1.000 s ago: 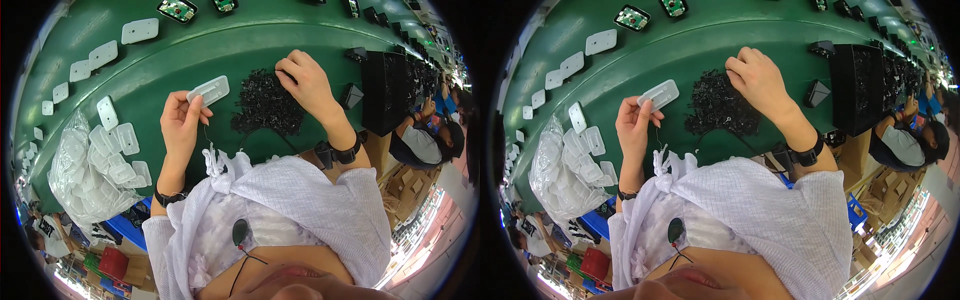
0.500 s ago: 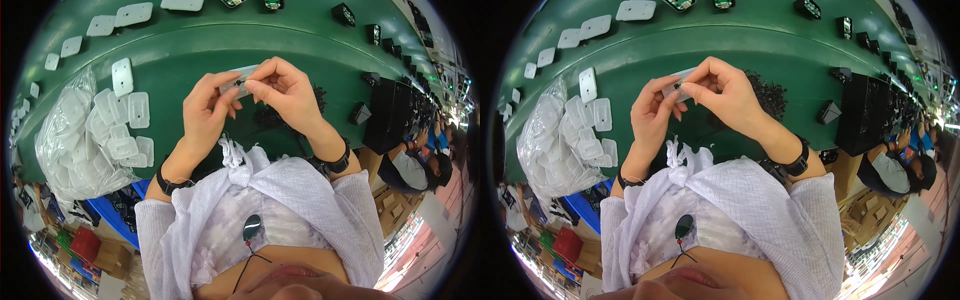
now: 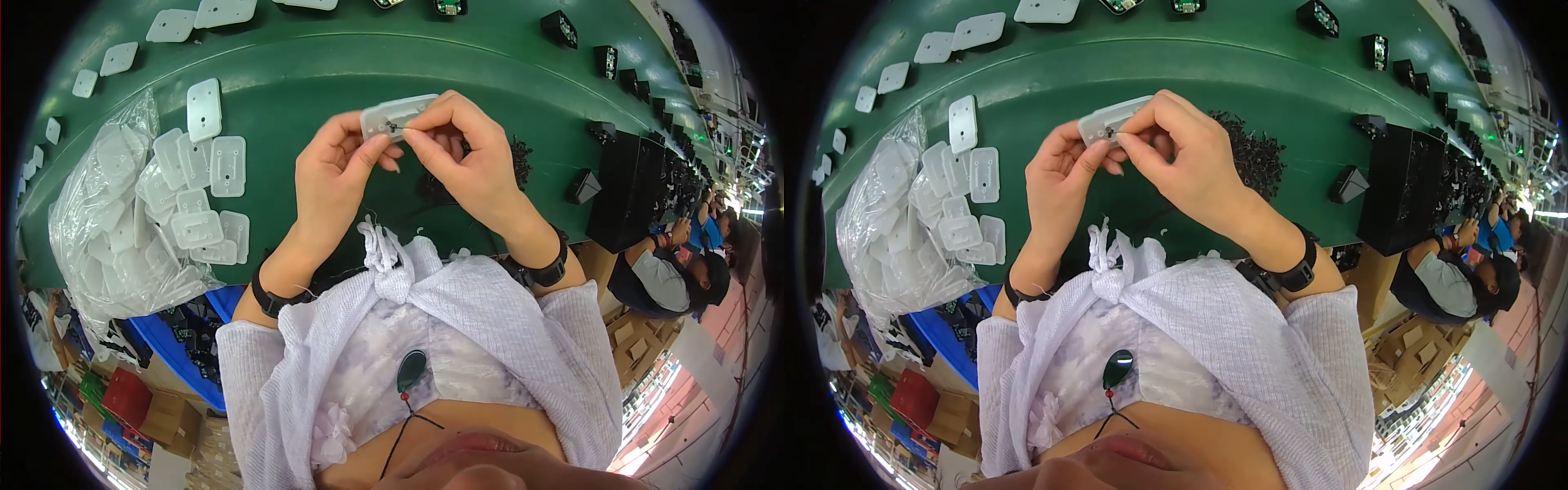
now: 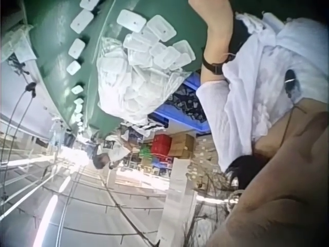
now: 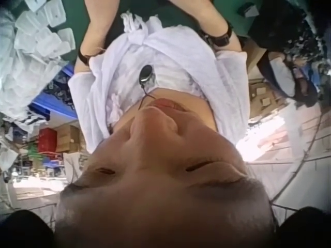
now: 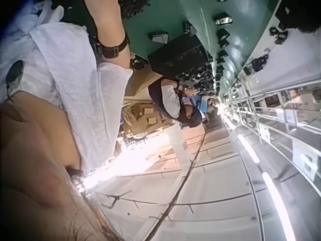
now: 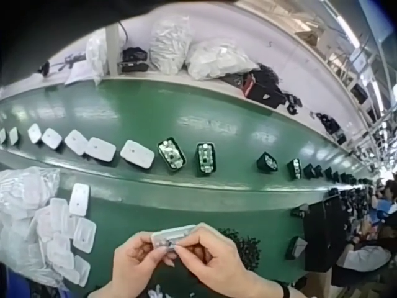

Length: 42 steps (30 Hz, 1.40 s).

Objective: The person picks up a white plastic piece, inserts a small black component into it by hand, and presses the assembly into a black housing. They repeat this process for several units, occasionally reaching into a plastic bag for more white pieces.

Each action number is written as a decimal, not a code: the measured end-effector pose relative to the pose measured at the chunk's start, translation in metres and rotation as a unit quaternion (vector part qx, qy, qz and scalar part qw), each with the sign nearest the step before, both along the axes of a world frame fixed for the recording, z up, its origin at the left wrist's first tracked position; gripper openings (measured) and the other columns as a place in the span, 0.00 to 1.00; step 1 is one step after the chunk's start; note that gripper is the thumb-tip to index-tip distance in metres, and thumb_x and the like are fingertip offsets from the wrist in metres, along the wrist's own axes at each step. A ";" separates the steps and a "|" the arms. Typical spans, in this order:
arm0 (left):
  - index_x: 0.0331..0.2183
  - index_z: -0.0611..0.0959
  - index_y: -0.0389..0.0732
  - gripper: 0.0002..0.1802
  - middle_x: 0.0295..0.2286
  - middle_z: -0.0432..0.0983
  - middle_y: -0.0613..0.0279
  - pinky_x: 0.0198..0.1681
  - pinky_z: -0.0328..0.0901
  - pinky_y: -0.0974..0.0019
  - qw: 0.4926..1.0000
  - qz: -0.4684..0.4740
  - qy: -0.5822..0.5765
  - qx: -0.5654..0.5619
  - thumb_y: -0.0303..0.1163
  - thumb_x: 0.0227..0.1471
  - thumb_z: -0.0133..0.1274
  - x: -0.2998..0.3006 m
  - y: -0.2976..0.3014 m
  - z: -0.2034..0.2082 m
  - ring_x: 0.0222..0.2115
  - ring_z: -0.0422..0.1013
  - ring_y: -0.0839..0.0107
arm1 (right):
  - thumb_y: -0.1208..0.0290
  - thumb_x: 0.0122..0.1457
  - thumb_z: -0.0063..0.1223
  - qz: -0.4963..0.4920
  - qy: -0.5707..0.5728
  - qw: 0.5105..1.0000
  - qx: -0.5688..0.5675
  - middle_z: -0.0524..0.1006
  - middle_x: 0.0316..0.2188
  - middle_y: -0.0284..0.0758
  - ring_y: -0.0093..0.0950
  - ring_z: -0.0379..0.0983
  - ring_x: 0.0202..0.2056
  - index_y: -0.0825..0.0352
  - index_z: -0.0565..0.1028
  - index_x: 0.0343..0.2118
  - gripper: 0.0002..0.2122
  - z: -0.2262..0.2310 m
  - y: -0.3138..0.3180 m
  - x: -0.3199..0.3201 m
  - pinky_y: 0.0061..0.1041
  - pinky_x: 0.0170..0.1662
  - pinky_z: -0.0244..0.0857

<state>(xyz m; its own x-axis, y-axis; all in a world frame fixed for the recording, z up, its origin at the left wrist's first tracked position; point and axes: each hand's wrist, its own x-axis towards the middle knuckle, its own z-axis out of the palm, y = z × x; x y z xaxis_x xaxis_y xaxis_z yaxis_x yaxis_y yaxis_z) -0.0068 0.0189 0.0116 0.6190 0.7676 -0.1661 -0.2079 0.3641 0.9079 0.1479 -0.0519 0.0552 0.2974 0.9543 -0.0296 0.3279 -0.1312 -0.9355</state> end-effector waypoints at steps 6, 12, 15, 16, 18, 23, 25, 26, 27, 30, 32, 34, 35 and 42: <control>0.38 0.75 0.30 0.06 0.36 0.73 0.56 0.37 0.70 0.72 1.000 -0.010 -0.023 -0.007 0.20 0.57 0.50 0.000 -0.002 -0.003 0.32 0.74 0.72 | 0.80 0.55 0.56 -0.008 -0.141 0.989 0.041 0.69 0.24 0.24 0.10 0.57 0.20 0.68 0.73 0.30 0.03 -0.009 0.003 -0.003 0.13 0.22 0.51; 0.34 0.76 0.32 0.04 0.35 0.71 0.60 0.34 0.70 0.73 0.995 0.022 -0.007 0.097 0.19 0.54 0.52 0.004 -0.002 -0.002 0.31 0.72 0.74 | 0.78 0.56 0.56 -0.018 0.001 0.999 -0.035 0.69 0.24 0.22 0.09 0.57 0.21 0.69 0.72 0.29 0.04 -0.012 0.001 -0.004 0.12 0.22 0.51; 0.33 0.76 0.32 0.03 0.34 0.70 0.60 0.32 0.69 0.75 0.988 0.025 0.012 0.152 0.18 0.53 0.53 0.004 -0.001 -0.005 0.30 0.71 0.75 | 0.77 0.57 0.56 -0.014 0.064 0.996 -0.061 0.69 0.24 0.22 0.08 0.57 0.21 0.68 0.71 0.30 0.04 -0.013 0.000 -0.004 0.11 0.23 0.51; 0.32 0.76 0.32 0.03 0.34 0.70 0.60 0.31 0.68 0.76 0.981 0.025 0.025 0.192 0.18 0.53 0.53 0.004 -0.001 -0.007 0.30 0.71 0.76 | 0.77 0.57 0.56 -0.014 0.083 0.995 -0.061 0.69 0.24 0.22 0.08 0.57 0.22 0.68 0.71 0.30 0.04 -0.015 0.000 -0.004 0.10 0.23 0.51; 0.32 0.75 0.33 0.03 0.34 0.70 0.60 0.30 0.67 0.76 0.982 0.031 0.024 0.182 0.19 0.53 0.53 0.003 0.000 -0.010 0.29 0.71 0.76 | 0.76 0.56 0.57 -0.020 0.078 0.995 -0.053 0.69 0.26 0.23 0.09 0.57 0.22 0.68 0.71 0.30 0.06 -0.021 0.000 -0.008 0.11 0.24 0.51; 0.33 0.75 0.33 0.03 0.35 0.70 0.59 0.28 0.66 0.76 0.996 0.031 -0.003 0.085 0.20 0.54 0.53 0.001 0.000 0.000 0.29 0.71 0.76 | 0.73 0.53 0.63 -0.047 -0.120 0.989 0.075 0.68 0.32 0.27 0.13 0.57 0.26 0.67 0.72 0.34 0.10 -0.018 0.001 0.004 0.12 0.27 0.53; 0.34 0.75 0.33 0.03 0.35 0.70 0.59 0.28 0.67 0.75 0.998 0.014 -0.011 0.054 0.20 0.55 0.52 0.000 0.001 0.000 0.29 0.72 0.75 | 0.72 0.50 0.65 -0.069 -0.079 0.993 0.051 0.67 0.35 0.28 0.16 0.57 0.29 0.66 0.72 0.36 0.13 -0.010 0.003 0.008 0.13 0.30 0.54; 0.34 0.75 0.33 0.03 0.35 0.70 0.59 0.28 0.67 0.75 0.998 0.013 -0.011 0.054 0.20 0.55 0.52 0.000 0.000 -0.001 0.29 0.72 0.75 | 0.73 0.50 0.64 -0.023 -0.060 0.997 0.034 0.67 0.35 0.28 0.17 0.58 0.31 0.66 0.73 0.37 0.13 -0.011 0.002 0.012 0.14 0.33 0.54; 0.34 0.75 0.33 0.03 0.35 0.70 0.59 0.28 0.67 0.75 0.998 0.009 -0.016 0.053 0.20 0.55 0.52 0.000 0.000 -0.002 0.29 0.72 0.75 | 0.73 0.50 0.64 -0.024 -0.061 0.997 0.034 0.67 0.35 0.28 0.17 0.58 0.31 0.66 0.73 0.37 0.13 -0.013 0.002 0.012 0.14 0.33 0.54; 0.34 0.75 0.32 0.03 0.35 0.70 0.59 0.29 0.67 0.75 0.998 -0.008 -0.020 0.059 0.20 0.55 0.52 -0.001 0.000 -0.003 0.29 0.72 0.75 | 0.75 0.51 0.63 0.022 0.008 0.999 -0.027 0.68 0.31 0.27 0.16 0.60 0.30 0.67 0.72 0.34 0.10 -0.016 0.001 0.008 0.15 0.32 0.55; 0.34 0.75 0.32 0.03 0.35 0.70 0.59 0.29 0.68 0.74 0.997 -0.013 -0.015 0.068 0.20 0.55 0.52 -0.004 0.001 -0.002 0.30 0.72 0.75 | 0.75 0.51 0.63 0.029 0.093 0.993 -0.073 0.68 0.29 0.26 0.15 0.60 0.29 0.66 0.71 0.33 0.10 -0.008 0.002 0.011 0.15 0.31 0.55; 0.34 0.75 0.31 0.03 0.35 0.70 0.59 0.30 0.68 0.74 0.998 -0.047 -0.030 0.039 0.20 0.55 0.51 -0.006 0.000 0.002 0.30 0.72 0.74 | 0.76 0.52 0.62 0.034 0.174 0.977 -0.118 0.67 0.27 0.25 0.14 0.61 0.28 0.66 0.71 0.32 0.09 -0.006 0.002 0.013 0.16 0.30 0.56; 0.34 0.75 0.31 0.03 0.35 0.70 0.59 0.30 0.68 0.74 0.998 -0.047 -0.032 0.039 0.20 0.55 0.51 -0.005 0.000 0.003 0.30 0.72 0.74 | 0.76 0.52 0.62 0.041 0.170 0.980 -0.099 0.68 0.26 0.24 0.14 0.62 0.27 0.66 0.71 0.31 0.09 -0.007 0.003 0.015 0.15 0.30 0.56; 0.37 0.77 0.31 0.09 0.25 0.77 0.57 0.30 0.67 0.75 0.999 0.007 0.023 0.023 0.27 0.61 0.47 -0.003 0.011 -0.006 0.23 0.72 0.76 | 0.71 0.52 0.64 0.000 0.044 0.996 -0.080 0.73 0.28 0.27 0.15 0.66 0.28 0.67 0.72 0.33 0.11 0.008 0.002 0.027 0.17 0.30 0.61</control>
<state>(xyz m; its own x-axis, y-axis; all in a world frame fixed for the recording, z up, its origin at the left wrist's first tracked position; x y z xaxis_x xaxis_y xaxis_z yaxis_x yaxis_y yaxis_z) -0.0097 0.0299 0.0051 0.6001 0.7841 -0.1583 -0.1700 0.3184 0.9326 0.1749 -0.0502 0.0627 0.2873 0.9350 -0.2082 0.2451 -0.2818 -0.9276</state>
